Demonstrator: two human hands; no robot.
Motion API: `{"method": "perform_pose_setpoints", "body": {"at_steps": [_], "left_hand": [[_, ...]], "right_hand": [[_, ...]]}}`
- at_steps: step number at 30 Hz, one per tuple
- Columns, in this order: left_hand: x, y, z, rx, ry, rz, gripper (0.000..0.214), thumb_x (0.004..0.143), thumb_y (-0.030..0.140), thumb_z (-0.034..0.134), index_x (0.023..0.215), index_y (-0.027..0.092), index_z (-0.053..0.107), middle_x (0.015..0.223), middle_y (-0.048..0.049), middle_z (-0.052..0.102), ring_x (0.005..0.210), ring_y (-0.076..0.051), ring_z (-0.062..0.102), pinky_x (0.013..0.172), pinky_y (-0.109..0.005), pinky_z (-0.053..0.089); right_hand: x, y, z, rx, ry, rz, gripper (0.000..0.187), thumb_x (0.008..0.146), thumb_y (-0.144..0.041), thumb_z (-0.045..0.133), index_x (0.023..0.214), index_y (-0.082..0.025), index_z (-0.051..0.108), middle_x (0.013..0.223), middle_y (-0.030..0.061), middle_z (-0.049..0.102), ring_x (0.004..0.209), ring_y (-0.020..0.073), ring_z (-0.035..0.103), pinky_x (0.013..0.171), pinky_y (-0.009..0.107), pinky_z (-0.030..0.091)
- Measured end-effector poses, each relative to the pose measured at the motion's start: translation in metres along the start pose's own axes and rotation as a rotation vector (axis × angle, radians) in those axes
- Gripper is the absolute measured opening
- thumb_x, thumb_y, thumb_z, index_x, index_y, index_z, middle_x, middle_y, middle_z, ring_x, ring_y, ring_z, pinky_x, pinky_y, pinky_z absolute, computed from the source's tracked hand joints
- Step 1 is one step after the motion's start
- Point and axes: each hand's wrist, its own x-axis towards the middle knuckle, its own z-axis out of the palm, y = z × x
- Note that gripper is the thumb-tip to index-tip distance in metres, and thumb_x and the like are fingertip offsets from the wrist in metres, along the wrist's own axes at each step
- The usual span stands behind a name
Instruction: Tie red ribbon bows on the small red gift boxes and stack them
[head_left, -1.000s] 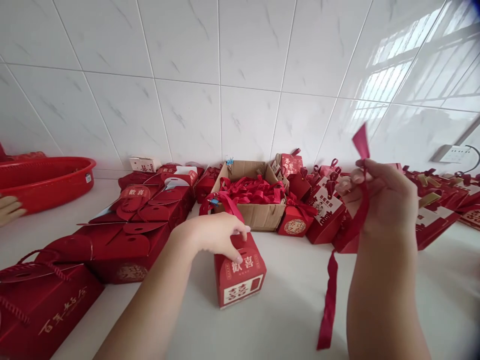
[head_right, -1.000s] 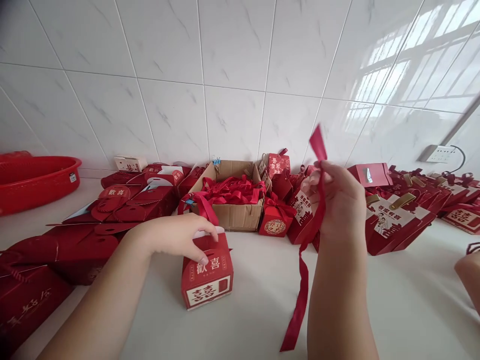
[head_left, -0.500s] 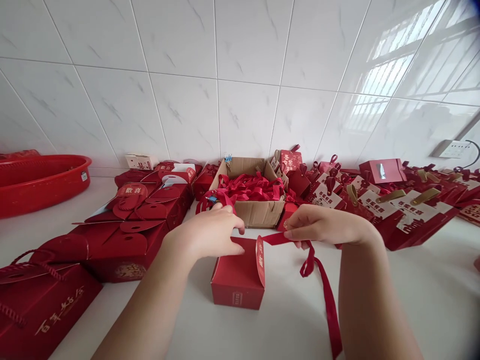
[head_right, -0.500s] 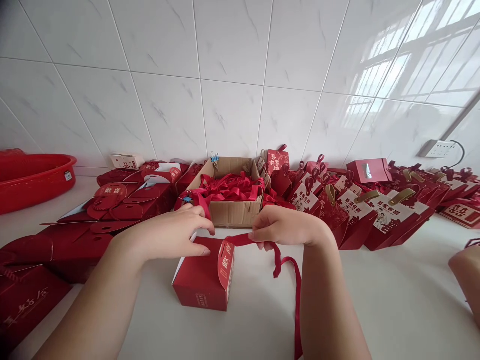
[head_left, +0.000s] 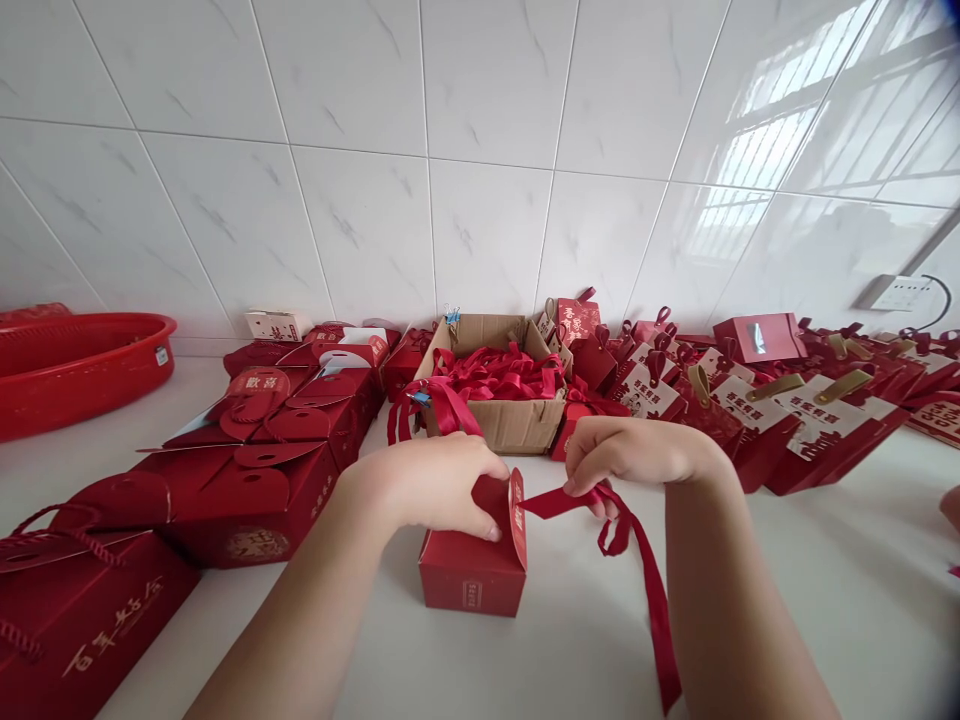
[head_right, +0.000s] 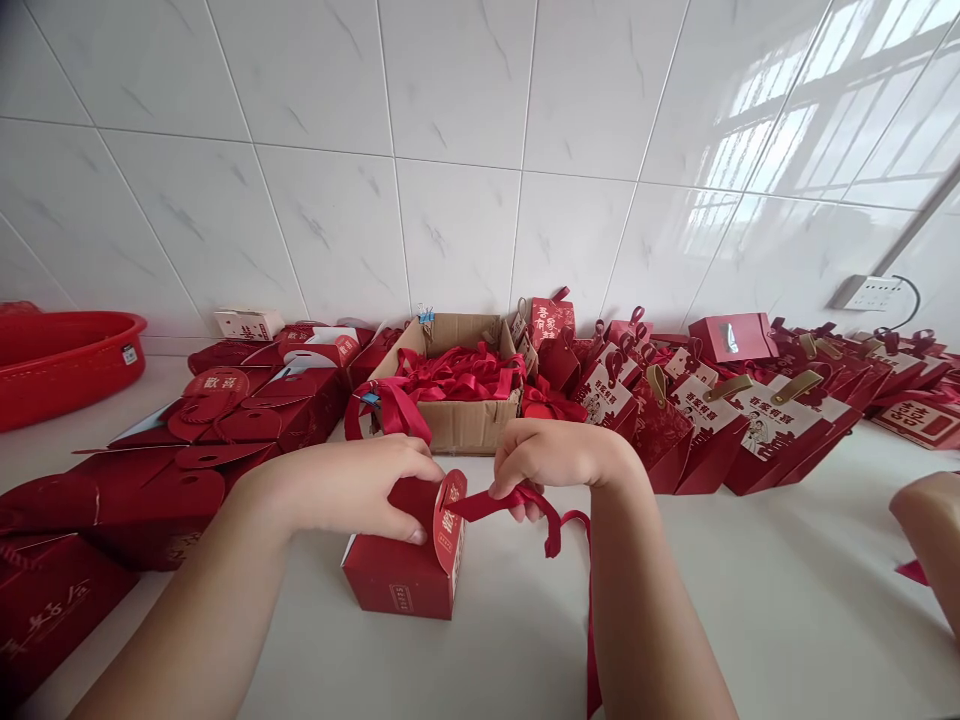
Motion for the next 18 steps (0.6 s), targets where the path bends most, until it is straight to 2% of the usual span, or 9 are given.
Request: {"method": "perform_pose_setpoints", "body": {"at_steps": [6, 10, 13, 18], "left_hand": [[-0.001, 0.001, -0.002, 0.022, -0.009, 0.030, 0.035, 0.067, 0.046, 0.063, 0.097, 0.029, 0.070, 0.104, -0.0044, 0.066, 0.083, -0.024, 0.064, 0.061, -0.027, 0.043], [-0.002, 0.001, -0.002, 0.045, -0.011, -0.002, 0.038, 0.070, 0.048, 0.059, 0.104, 0.036, 0.068, 0.112, -0.0035, 0.061, 0.082, -0.022, 0.063, 0.058, -0.026, 0.043], [-0.002, -0.001, -0.002, 0.047, 0.005, 0.016, 0.033, 0.074, 0.047, 0.054, 0.102, 0.038, 0.068, 0.115, -0.0023, 0.059, 0.084, -0.022, 0.062, 0.061, -0.026, 0.044], [-0.003, -0.005, -0.002, 0.029, 0.055, 0.047, 0.031, 0.078, 0.046, 0.051, 0.098, 0.034, 0.071, 0.123, -0.0020, 0.058, 0.089, -0.022, 0.062, 0.065, -0.027, 0.043]], "right_hand": [[0.009, -0.001, 0.000, 0.054, -0.022, -0.004, 0.025, 0.073, -0.015, 0.053, 0.051, -0.012, 0.065, 0.042, -0.0007, 0.054, 0.043, 0.0088, 0.050, 0.049, 0.021, 0.042], [0.015, 0.001, -0.001, 0.051, -0.007, -0.036, 0.025, 0.074, -0.018, 0.055, 0.053, -0.011, 0.066, 0.046, -0.0002, 0.056, 0.046, 0.0086, 0.051, 0.052, 0.021, 0.043], [0.019, 0.002, -0.002, 0.042, -0.007, -0.050, 0.025, 0.075, -0.020, 0.056, 0.053, -0.011, 0.066, 0.048, 0.0002, 0.057, 0.047, 0.0089, 0.052, 0.054, 0.021, 0.044], [0.021, 0.003, -0.003, 0.042, -0.020, -0.064, 0.024, 0.074, -0.019, 0.055, 0.053, -0.012, 0.065, 0.048, -0.0002, 0.057, 0.047, 0.0092, 0.052, 0.054, 0.021, 0.043]]}}
